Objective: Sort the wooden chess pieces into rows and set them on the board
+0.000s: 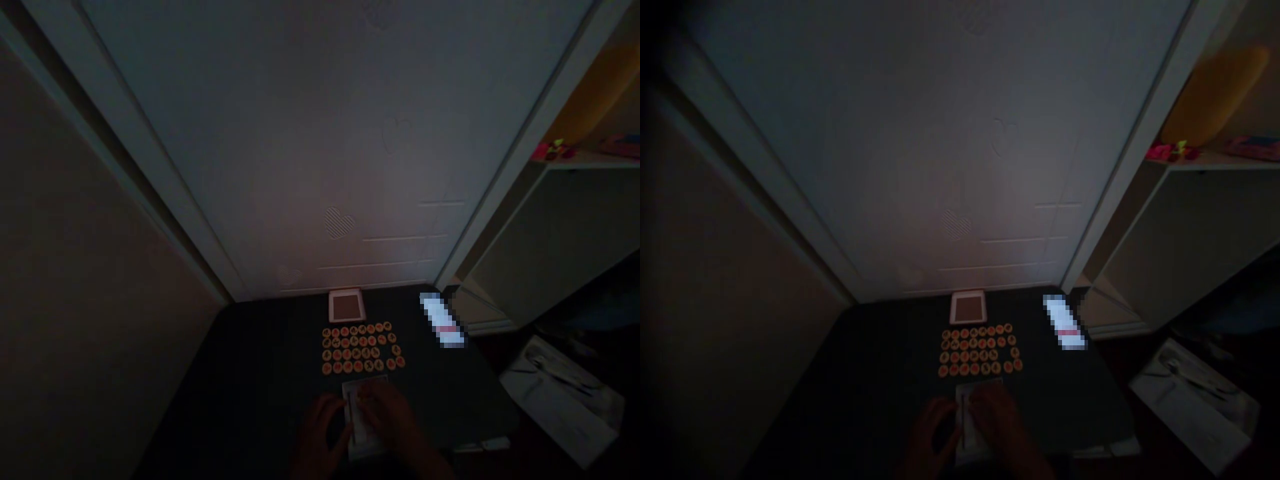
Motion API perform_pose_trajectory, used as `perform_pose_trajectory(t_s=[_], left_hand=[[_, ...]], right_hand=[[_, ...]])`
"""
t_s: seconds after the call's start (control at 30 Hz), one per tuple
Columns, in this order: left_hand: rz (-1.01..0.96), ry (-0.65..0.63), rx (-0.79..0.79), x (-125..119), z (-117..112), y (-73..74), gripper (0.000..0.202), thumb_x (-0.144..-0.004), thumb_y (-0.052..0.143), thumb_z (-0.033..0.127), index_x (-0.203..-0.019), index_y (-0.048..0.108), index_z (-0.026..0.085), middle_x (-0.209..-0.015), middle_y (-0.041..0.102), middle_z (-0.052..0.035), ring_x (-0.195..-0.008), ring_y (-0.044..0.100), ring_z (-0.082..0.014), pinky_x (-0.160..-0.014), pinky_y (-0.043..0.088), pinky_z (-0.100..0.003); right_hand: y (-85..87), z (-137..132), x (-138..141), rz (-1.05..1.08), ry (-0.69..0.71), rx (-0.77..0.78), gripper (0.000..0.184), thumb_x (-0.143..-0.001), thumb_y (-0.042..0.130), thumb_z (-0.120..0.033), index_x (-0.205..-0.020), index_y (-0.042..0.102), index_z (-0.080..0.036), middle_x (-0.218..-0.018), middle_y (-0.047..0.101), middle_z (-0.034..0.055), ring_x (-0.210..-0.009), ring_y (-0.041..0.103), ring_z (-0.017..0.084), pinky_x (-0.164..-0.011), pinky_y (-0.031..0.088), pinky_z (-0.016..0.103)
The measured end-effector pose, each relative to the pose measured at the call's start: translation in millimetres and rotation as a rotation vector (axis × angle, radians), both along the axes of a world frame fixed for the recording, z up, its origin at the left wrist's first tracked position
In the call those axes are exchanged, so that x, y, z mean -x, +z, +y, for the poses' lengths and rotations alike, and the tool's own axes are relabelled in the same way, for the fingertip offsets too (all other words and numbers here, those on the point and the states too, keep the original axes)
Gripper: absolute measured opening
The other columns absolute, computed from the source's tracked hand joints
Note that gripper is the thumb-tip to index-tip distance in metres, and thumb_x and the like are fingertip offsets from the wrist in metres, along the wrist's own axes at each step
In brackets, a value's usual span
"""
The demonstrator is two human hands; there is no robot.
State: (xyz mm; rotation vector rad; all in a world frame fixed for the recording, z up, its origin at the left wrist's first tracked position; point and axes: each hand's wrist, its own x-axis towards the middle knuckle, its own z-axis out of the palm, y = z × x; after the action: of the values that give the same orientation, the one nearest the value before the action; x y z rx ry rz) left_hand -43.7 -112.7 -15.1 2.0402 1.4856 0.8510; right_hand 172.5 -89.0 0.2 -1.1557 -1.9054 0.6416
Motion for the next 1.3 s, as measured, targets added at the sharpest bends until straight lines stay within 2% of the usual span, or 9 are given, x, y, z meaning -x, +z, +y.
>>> perform_pose_trajectory(t_s=[0.17, 0.3, 0.4, 0.53, 0.73, 0.93, 1.1, 1.3], left_hand=[[0.014, 0.006, -0.020, 0, -1, 2.8, 0.029, -0.093, 0.063, 0.036, -0.119, 0.069, 0.028, -0.123, 0.068, -0.0102, -0.115, 0.066, -0.0260, -0.099, 0.057, -0.042], [0.018, 0.015, -0.051, -1, -1, 4.2, 0.031, -0.091, 0.065, 0.036, -0.120, 0.069, 0.029, -0.128, 0.067, -0.0092, -0.116, 0.066, -0.0267, -0.100, 0.057, -0.042], [0.018, 0.019, -0.073, -1, -1, 6.9, 0.029, -0.090, 0.065, 0.034, -0.119, 0.070, 0.030, -0.132, 0.066, -0.0079, -0.117, 0.066, -0.0266, -0.100, 0.057, -0.043], [0.028, -0.010, -0.049, -1, -1, 10.1, 0.031, -0.091, 0.064, 0.033, -0.121, 0.068, 0.030, -0.135, 0.064, -0.0085, -0.121, 0.064, -0.0269, -0.102, 0.055, -0.045], [0.029, -0.021, -0.018, -1, 0, 11.5, 0.029, -0.093, 0.062, 0.034, -0.122, 0.067, 0.030, -0.138, 0.062, -0.0082, -0.125, 0.061, -0.0264, -0.106, 0.052, -0.046], [0.022, -0.022, -0.009, -1, -1, 9.9, 0.032, -0.092, 0.062, 0.031, -0.124, 0.067, 0.031, -0.140, 0.061, -0.0078, -0.126, 0.060, -0.0270, -0.106, 0.052, -0.048], [0.016, -0.036, -0.015, 0, 0, 9.2, 0.036, -0.092, 0.062, 0.029, -0.128, 0.065, 0.032, -0.140, 0.060, -0.0078, -0.127, 0.060, -0.0272, -0.106, 0.052, -0.049], [0.039, -0.020, 0.007, 0, 0, 12.2, 0.034, -0.093, 0.062, 0.033, -0.127, 0.065, 0.031, -0.140, 0.061, -0.0087, -0.127, 0.060, -0.0284, -0.106, 0.052, -0.050]], right_hand=[[-15.8, 7, 13, -0.073, -0.020, -0.034, 0.018, -0.096, 0.057, -0.020, -0.110, 0.069, -0.022, -0.103, 0.075, 0.0064, -0.094, 0.072, 0.020, -0.084, 0.058, 0.031], [-23.7, 9, 19, -0.121, -0.005, 0.001, 0.017, -0.094, 0.058, -0.015, -0.105, 0.069, -0.022, -0.100, 0.075, 0.0053, -0.092, 0.072, 0.020, -0.082, 0.058, 0.031], [-23.0, 8, 22, -0.151, 0.007, 0.021, 0.019, -0.091, 0.058, -0.011, -0.103, 0.068, -0.022, -0.101, 0.074, 0.0053, -0.094, 0.071, 0.021, -0.084, 0.057, 0.032], [-18.1, 6, 24, -0.171, -0.020, -0.001, 0.025, -0.090, 0.059, -0.008, -0.108, 0.068, -0.022, -0.108, 0.071, 0.0070, -0.103, 0.068, 0.023, -0.090, 0.056, 0.035], [-13.8, 6, 25, -0.198, -0.027, 0.012, 0.025, -0.087, 0.062, -0.006, -0.105, 0.068, -0.022, -0.102, 0.070, 0.0056, -0.097, 0.068, 0.022, -0.084, 0.057, 0.033], [-19.1, 4, 26, -0.140, -0.035, -0.066, 0.025, -0.090, 0.059, -0.008, -0.107, 0.068, -0.023, -0.108, 0.072, 0.0061, -0.100, 0.069, 0.022, -0.089, 0.056, 0.035], [-26.3, 4, 31, -0.117, -0.036, -0.049, 0.029, -0.089, 0.058, -0.004, -0.108, 0.069, -0.023, -0.108, 0.073, 0.0056, -0.102, 0.069, 0.021, -0.091, 0.056, 0.034], [-24.7, 7, 32, -0.115, -0.047, -0.030, 0.030, -0.084, 0.063, 0.000, -0.103, 0.071, -0.022, -0.101, 0.073, 0.0057, -0.094, 0.071, 0.020, -0.084, 0.058, 0.031]])
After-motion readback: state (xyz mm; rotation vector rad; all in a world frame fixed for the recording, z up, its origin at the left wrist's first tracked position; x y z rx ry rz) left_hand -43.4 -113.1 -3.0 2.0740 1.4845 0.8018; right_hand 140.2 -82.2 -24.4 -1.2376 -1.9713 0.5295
